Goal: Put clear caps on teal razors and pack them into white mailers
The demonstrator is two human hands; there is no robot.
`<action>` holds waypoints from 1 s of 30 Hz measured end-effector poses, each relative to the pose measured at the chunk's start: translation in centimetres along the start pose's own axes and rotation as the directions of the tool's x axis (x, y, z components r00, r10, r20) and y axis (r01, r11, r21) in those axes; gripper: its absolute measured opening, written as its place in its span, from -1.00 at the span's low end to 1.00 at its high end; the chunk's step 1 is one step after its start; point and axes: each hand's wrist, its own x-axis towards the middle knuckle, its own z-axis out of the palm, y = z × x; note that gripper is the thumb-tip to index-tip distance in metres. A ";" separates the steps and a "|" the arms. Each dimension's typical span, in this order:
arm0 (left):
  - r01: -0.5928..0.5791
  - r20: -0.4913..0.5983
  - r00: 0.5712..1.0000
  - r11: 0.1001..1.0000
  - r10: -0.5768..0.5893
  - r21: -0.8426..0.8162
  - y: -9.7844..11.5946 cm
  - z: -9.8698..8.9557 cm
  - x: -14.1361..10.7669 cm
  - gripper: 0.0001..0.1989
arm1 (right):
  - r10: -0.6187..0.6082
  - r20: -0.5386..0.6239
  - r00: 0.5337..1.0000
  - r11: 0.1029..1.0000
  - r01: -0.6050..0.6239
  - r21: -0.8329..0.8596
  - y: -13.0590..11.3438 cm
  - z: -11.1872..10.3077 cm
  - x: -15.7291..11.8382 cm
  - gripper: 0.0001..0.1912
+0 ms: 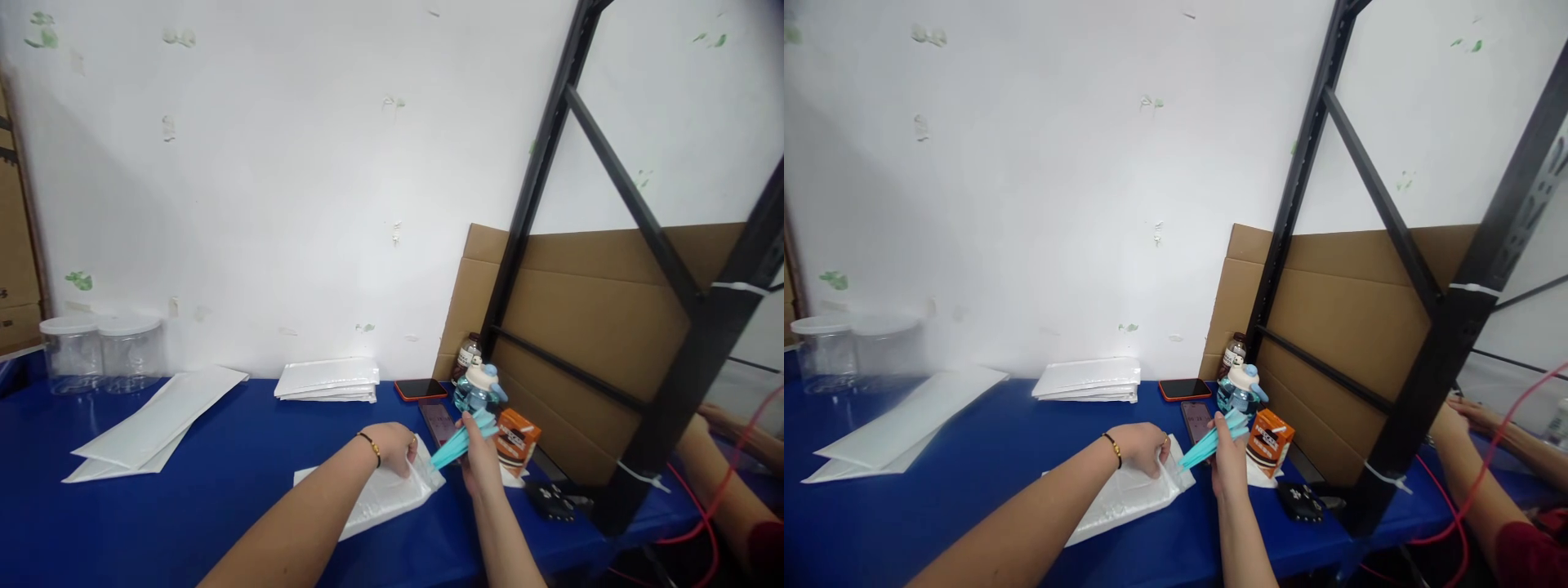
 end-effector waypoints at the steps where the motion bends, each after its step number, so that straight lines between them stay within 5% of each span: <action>1: -0.022 -0.021 1.000 1.000 0.022 -0.018 -0.2 0.1 -0.1 -0.76 | -0.014 -0.012 1.000 1.000 0.014 -0.011 0.1 0.2 0.0 -0.62; 6: -0.186 -0.225 0.964 0.965 0.142 -0.188 -0.7 0.5 -1.6 -0.78 | -0.071 -0.019 0.997 0.991 0.068 -0.116 -0.2 1.5 -0.6 -0.62; 10: -0.265 -0.507 0.857 0.923 0.091 -0.281 0.0 -0.7 -3.5 -0.84 | -0.109 0.151 0.983 0.970 0.139 -0.200 -3.2 3.5 -1.6 -0.64; 12: -0.281 -0.666 0.746 0.913 0.014 -0.295 0.7 -1.7 -4.6 -0.86 | -0.136 0.281 0.950 0.958 0.198 -0.207 -5.6 4.8 -1.9 -0.64; 17: -0.335 -0.936 0.346 0.924 -0.060 -0.184 2.2 -3.5 -7.4 -0.91 | -0.139 0.632 0.762 0.925 0.328 -0.193 -11.5 8.1 -3.0 -0.66; 19: -0.377 -0.965 0.259 0.916 -0.040 -0.139 2.2 -3.2 -8.2 -0.93 | -0.081 0.749 0.657 0.889 0.388 -0.245 -12.7 9.2 -3.7 -0.68; 21: -0.445 -0.975 0.218 0.884 -0.045 -0.141 1.7 -2.4 -8.8 -0.91 | -0.029 0.829 0.559 0.861 0.434 -0.263 -13.2 10.0 -4.5 -0.68; 24: -0.608 -0.943 0.262 0.724 -0.205 -0.326 0.1 -0.6 -9.3 -0.42 | -0.040 0.870 0.492 0.839 0.489 -0.238 -12.8 10.7 -5.3 -0.68; 25: -0.656 -0.906 0.332 0.625 -0.264 -0.422 -0.5 -0.1 -9.4 -0.21 | -0.054 0.866 0.498 0.839 0.493 -0.231 -12.5 10.8 -5.4 -0.67; 27: -0.680 -0.794 0.547 0.412 -0.267 -0.607 -1.6 1.0 -9.9 -0.02 | -0.087 0.850 0.520 0.846 0.490 -0.213 -11.9 11.1 -5.5 -0.66; 29: -0.581 -0.634 0.761 0.289 -0.140 -0.761 -2.5 1.8 -10.3 -0.15 | -0.126 0.842 0.525 0.854 0.489 -0.177 -11.7 11.4 -5.5 -0.66; 30: -0.513 -0.552 0.830 0.274 -0.084 -0.813 -2.8 2.1 -10.5 -0.28 | -0.125 0.851 0.510 0.854 0.492 -0.170 -11.6 11.6 -5.6 -0.66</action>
